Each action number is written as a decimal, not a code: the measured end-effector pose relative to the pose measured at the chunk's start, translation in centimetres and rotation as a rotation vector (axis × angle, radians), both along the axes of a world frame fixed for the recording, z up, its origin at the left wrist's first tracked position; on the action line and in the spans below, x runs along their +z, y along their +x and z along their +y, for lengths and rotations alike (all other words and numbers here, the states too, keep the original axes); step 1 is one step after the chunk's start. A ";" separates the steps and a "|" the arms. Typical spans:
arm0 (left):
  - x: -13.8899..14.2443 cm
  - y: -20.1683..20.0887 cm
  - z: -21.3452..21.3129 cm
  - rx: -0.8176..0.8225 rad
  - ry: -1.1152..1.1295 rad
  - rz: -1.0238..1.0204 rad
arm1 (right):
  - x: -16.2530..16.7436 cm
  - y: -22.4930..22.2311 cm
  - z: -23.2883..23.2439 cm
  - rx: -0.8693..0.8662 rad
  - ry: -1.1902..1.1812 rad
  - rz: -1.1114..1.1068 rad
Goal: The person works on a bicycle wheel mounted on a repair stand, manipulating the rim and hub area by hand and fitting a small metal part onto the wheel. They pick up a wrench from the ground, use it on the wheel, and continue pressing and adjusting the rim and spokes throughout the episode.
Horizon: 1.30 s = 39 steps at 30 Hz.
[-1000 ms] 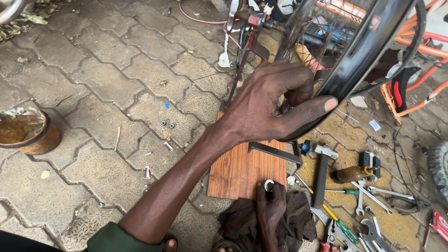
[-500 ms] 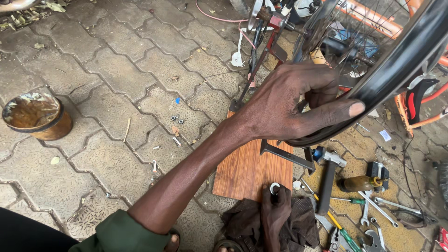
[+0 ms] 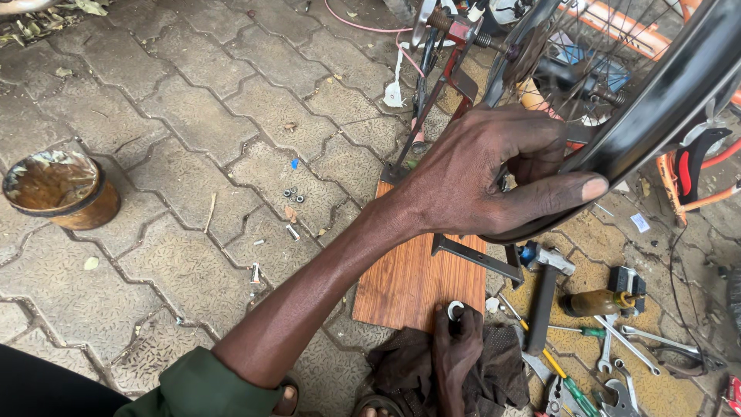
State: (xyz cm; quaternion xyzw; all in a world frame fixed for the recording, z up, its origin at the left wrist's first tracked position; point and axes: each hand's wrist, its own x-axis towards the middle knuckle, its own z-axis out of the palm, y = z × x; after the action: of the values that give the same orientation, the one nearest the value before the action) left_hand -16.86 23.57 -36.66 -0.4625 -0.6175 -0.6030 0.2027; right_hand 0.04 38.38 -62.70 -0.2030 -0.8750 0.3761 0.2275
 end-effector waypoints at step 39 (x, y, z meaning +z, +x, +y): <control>-0.5 -0.6 0.4 0.085 0.032 0.099 | 0.3 0.5 -0.2 -0.055 0.009 -0.069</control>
State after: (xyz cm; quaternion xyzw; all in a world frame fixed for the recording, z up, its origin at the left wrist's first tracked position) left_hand -17.47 24.01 -37.17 -0.4619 -0.6162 -0.5798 0.2659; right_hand 0.57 38.21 -62.40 -0.2390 -0.8781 0.3583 0.2083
